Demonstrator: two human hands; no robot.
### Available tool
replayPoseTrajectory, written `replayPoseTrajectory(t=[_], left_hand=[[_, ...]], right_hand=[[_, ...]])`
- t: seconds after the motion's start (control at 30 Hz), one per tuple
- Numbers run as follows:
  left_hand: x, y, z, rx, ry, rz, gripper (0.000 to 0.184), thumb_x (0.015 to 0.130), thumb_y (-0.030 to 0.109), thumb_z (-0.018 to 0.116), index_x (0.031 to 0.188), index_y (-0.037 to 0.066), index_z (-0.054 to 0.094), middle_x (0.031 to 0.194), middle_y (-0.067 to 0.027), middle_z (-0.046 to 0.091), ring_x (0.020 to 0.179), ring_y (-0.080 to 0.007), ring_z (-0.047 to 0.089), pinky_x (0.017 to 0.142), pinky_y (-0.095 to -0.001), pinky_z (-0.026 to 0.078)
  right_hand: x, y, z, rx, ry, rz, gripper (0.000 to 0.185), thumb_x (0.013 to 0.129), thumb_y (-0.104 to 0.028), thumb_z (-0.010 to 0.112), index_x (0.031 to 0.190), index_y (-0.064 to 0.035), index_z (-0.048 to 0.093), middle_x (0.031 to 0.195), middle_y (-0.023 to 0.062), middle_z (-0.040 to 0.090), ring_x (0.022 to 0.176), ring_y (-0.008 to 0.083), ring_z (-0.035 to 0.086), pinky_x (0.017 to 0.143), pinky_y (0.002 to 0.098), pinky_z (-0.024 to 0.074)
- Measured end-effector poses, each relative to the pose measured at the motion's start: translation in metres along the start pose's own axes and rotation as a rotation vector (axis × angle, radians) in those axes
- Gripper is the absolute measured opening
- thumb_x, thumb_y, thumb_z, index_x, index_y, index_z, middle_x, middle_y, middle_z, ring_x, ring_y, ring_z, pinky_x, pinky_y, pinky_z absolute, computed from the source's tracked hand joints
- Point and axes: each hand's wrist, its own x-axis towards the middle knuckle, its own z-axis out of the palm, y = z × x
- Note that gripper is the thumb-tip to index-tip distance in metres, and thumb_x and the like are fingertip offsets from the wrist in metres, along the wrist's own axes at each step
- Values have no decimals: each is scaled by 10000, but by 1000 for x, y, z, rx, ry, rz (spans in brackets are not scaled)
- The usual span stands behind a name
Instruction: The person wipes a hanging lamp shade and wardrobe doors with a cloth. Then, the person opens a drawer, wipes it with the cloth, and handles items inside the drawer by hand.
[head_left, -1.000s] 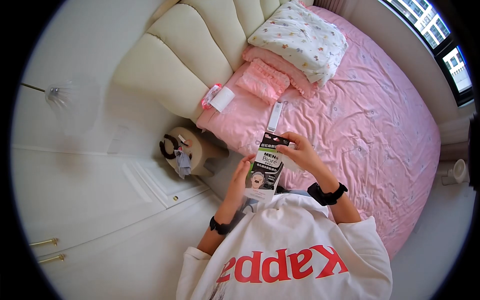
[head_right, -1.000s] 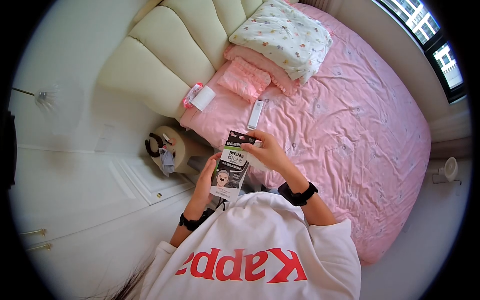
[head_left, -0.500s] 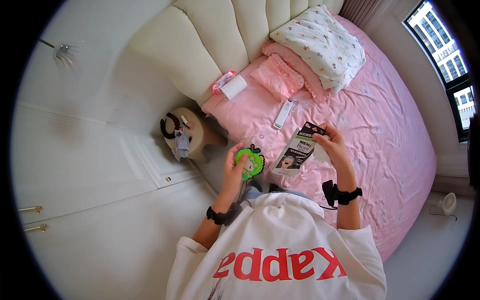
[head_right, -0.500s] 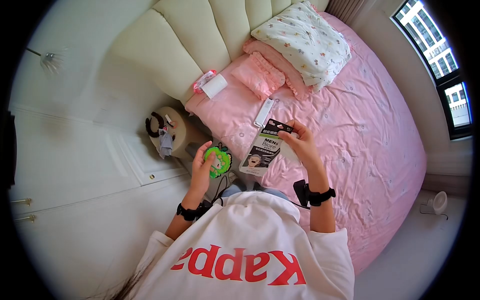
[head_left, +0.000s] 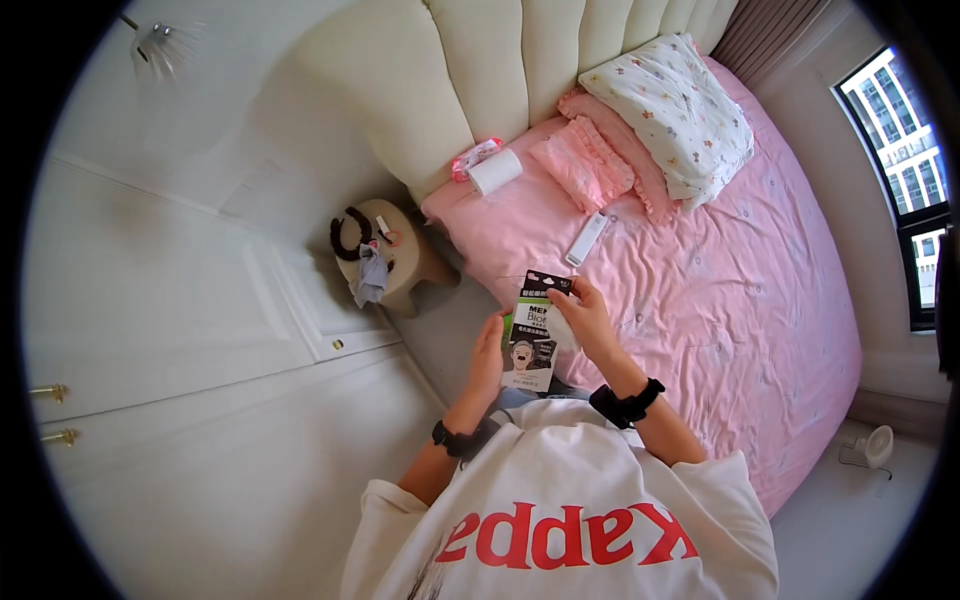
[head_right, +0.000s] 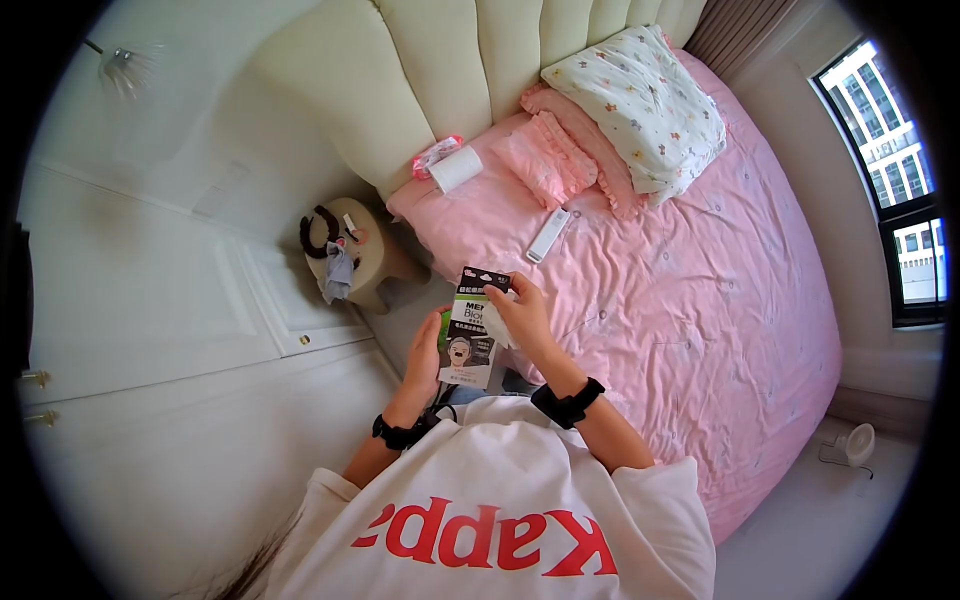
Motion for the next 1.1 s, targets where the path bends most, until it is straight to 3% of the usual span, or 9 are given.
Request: replayPoseTrajectory(t=[0.13, 0.23, 0.33, 0.37, 0.47, 0.57, 0.87, 1.03, 1.1], left_hand=[[-4, 12, -7, 348, -45, -37, 358, 914, 243, 498, 1196, 28, 445, 1033, -43, 558, 850, -75, 554, 726, -213, 465], [6, 3, -29, 366, -46, 7, 391, 909, 259, 509, 1209, 24, 423, 1048, -40, 544, 877, -75, 535, 740, -220, 457], [7, 10, -44, 222, 109, 144, 383, 914, 245, 496, 1217, 25, 415, 1065, -53, 544, 923, -92, 532, 765, -227, 449], [14, 6, -54, 164, 150, 160, 371, 914, 244, 496, 1204, 25, 424, 1055, -59, 546, 919, -100, 532, 773, -234, 444], [27, -6, -90, 36, 251, 166, 348, 915, 243, 487, 1182, 24, 440, 1045, -75, 547, 922, -119, 530, 793, -248, 431], [31, 2, -114, 54, 268, 160, 364, 926, 254, 458, 1203, 21, 422, 1077, -76, 537, 949, -122, 524, 810, -248, 421], [53, 48, -166, 243, 268, 19, 382, 924, 314, 445, 1176, 28, 482, 1079, -60, 548, 951, -114, 522, 842, -265, 400], [95, 23, -203, 250, 452, 189, 365, 912, 294, 493, 1157, 24, 493, 1066, -61, 546, 998, -138, 512, 816, -274, 419], [120, 13, -231, 472, 590, 255, 328, 896, 212, 512, 1154, 11, 486, 1092, -81, 530, 1008, -172, 515, 828, -281, 414]], right_hand=[[11, 14, 17, -110, 33, -30, 163, 822, -94, 596, 944, 3, 549, 818, 32, 587, 673, 82, 551, 587, 207, 449], [15, 15, 35, -36, -16, 82, 255, 823, -108, 598, 1038, -5, 507, 845, 49, 589, 753, 99, 563, 628, 211, 456], [24, 48, 51, -82, -122, 1, 382, 826, -120, 597, 1158, -13, 439, 893, 69, 592, 842, 127, 560, 692, 234, 458], [25, 59, 50, -237, -204, 80, 495, 826, -149, 606, 1240, -9, 373, 945, 88, 594, 887, 143, 551, 736, 255, 451], [24, 65, 75, -320, -467, 275, 296, 837, -141, 599, 1089, -4, 528, 924, 57, 589, 850, 115, 543, 760, 230, 434], [32, 72, 97, -359, -468, 325, 233, 828, -144, 606, 1012, -4, 575, 870, 45, 601, 799, 107, 544, 722, 241, 439], [82, 77, 136, -457, -574, 245, 240, 819, -135, 603, 1002, 19, 578, 865, 63, 615, 786, 105, 547, 698, 254, 446], [125, 131, 122, -410, -514, 369, 236, 818, -120, 607, 1005, 23, 586, 851, 61, 621, 770, 94, 546, 686, 242, 442], [157, 173, 121, -367, -504, 446, 219, 809, -121, 617, 965, 30, 590, 805, 58, 616, 733, 79, 537, 655, 231, 436]])
